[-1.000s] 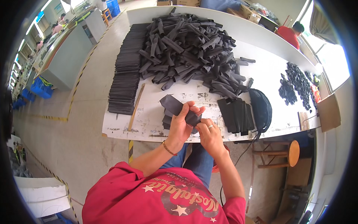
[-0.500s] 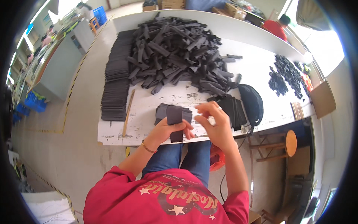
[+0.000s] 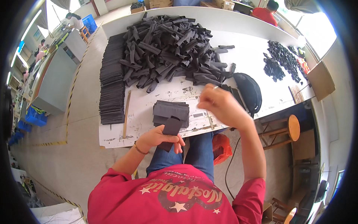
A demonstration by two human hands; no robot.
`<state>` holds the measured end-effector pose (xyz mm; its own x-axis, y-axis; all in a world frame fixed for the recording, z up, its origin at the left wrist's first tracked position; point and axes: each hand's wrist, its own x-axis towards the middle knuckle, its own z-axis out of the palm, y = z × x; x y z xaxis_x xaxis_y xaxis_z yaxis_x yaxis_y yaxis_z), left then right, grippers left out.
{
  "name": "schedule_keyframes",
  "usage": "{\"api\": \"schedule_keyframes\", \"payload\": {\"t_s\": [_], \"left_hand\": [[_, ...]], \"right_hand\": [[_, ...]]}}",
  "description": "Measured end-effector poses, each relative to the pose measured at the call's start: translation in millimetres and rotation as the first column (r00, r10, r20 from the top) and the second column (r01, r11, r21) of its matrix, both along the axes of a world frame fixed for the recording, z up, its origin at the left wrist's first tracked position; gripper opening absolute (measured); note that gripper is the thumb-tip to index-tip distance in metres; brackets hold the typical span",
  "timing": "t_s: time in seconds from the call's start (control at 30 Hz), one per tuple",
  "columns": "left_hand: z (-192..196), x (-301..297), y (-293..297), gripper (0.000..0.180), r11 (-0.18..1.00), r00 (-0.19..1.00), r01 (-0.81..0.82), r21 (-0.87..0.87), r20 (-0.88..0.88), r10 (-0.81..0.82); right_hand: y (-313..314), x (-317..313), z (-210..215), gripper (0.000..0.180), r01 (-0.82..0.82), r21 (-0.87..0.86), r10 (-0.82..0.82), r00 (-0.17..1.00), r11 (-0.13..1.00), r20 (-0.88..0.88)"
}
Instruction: Aligning and stacking thin black plastic strips on a workbench.
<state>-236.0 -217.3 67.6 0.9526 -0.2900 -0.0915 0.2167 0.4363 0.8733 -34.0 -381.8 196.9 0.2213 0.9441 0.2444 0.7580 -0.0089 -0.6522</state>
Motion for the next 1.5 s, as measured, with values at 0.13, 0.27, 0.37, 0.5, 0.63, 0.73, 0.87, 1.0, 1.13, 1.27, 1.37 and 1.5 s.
{"api": "schedule_keyframes", "payload": {"t_s": [0.13,0.27,0.37,0.5,0.63,0.73,0.87,1.0,1.13,1.27,1.37,1.5], "left_hand": [[-3.2,-4.9,0.0,0.025,0.996,1.0,-0.014,-0.092,-0.028,0.011],[-2.0,-4.9,-7.2,0.026,0.989,0.999,0.02,-0.145,-0.029,-0.024],[4.3,-10.9,-9.4,0.026,0.987,0.996,0.048,-0.156,-0.072,-0.059],[6.0,-17.1,-11.6,0.026,0.984,0.994,0.035,-0.173,-0.094,-0.051],[0.9,-14.9,-12.4,0.028,0.985,0.998,0.009,-0.17,-0.056,-0.019],[0.2,-10.0,-12.7,0.03,0.995,0.998,0.014,-0.098,-0.052,-0.019],[-6.0,-5.3,-11.8,0.031,0.997,0.999,0.002,-0.072,-0.035,-0.005],[-14.0,-5.0,-10.6,0.031,0.932,0.973,-0.226,-0.283,-0.014,0.231],[-16.8,11.5,-5.7,0.031,0.728,0.803,-0.549,-0.411,-0.018,0.595],[-15.8,21.9,-5.8,0.031,0.604,0.679,-0.666,-0.438,-0.02,0.734],[-13.1,26.2,-4.0,0.031,0.532,0.609,-0.72,-0.445,-0.039,0.792],[-11.6,33.3,-12.1,0.03,0.462,0.554,-0.736,-0.495,-0.048,0.831]], "right_hand": [[0.1,-19.6,-1.1,0.019,-0.083,-0.062,0.069,0.978,0.995,-0.196],[11.7,-32.0,-29.7,0.021,-0.301,-0.032,0.286,0.93,0.953,-0.231],[9.3,-29.3,-27.3,0.014,-0.305,-0.033,0.296,0.941,0.952,-0.161],[6.3,-14.8,-22.7,0.007,-0.142,-0.037,0.131,0.969,0.989,-0.21],[2.6,-17.0,-30.3,0.014,-0.013,-0.117,-0.049,0.86,0.993,-0.508],[5.9,-32.5,-42.2,0.02,-0.103,-0.21,-0.033,0.83,0.972,-0.557],[20.1,-44.2,-47.5,0.018,0.052,-0.134,-0.113,0.855,0.99,-0.506],[21.7,-50.8,-65.0,0.013,0.319,0.127,-0.194,0.797,0.939,-0.572],[-11.9,-87.4,-108.2,0.042,0.214,0.087,-0.191,0.958,0.973,-0.214],[6.4,-111.0,-122.6,0.033,0.168,0.181,-0.19,0.976,0.969,0.109],[10.9,-110.5,-128.8,0.031,0.17,0.296,-0.227,0.959,0.94,0.17],[14.3,-98.5,-134.9,0.027,0.088,0.4,-0.202,0.947,0.912,0.251]]}}
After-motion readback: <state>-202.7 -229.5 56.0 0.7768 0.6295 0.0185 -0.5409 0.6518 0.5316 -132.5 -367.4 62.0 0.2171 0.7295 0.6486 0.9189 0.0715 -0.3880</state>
